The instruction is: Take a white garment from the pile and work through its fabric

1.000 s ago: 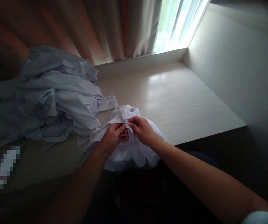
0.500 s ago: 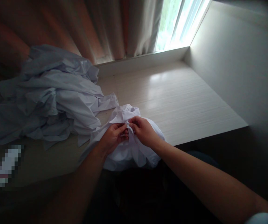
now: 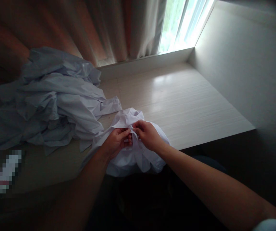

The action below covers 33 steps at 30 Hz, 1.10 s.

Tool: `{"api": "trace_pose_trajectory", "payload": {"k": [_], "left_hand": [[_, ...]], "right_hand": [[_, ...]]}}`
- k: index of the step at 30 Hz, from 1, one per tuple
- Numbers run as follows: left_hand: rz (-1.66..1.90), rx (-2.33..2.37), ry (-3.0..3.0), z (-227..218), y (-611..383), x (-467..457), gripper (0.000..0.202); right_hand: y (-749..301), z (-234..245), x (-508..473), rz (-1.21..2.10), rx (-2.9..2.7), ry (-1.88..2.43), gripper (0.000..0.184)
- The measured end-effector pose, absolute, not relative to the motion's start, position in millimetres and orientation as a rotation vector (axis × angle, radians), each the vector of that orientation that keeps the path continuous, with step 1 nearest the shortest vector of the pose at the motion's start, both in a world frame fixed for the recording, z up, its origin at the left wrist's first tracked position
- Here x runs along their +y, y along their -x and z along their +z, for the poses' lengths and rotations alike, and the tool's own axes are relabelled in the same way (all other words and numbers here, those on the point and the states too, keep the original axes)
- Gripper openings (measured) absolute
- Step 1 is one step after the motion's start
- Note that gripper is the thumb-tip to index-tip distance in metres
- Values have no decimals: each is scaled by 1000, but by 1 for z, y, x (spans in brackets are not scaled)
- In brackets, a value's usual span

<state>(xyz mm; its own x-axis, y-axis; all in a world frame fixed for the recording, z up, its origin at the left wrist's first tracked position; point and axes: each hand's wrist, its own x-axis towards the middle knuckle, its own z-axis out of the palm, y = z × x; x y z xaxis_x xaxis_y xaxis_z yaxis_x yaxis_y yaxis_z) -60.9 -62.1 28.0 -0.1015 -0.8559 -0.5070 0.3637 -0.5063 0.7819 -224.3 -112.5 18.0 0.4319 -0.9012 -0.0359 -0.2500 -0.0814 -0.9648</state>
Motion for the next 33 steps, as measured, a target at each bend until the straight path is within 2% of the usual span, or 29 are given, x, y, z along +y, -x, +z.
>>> {"api": "trace_pose_trajectory", "payload": {"k": [33], "left_hand": [[-1652, -723, -1413, 22, 58, -58, 32]], "right_hand": [[221, 12, -109, -736, 1054, 1691, 11]]}}
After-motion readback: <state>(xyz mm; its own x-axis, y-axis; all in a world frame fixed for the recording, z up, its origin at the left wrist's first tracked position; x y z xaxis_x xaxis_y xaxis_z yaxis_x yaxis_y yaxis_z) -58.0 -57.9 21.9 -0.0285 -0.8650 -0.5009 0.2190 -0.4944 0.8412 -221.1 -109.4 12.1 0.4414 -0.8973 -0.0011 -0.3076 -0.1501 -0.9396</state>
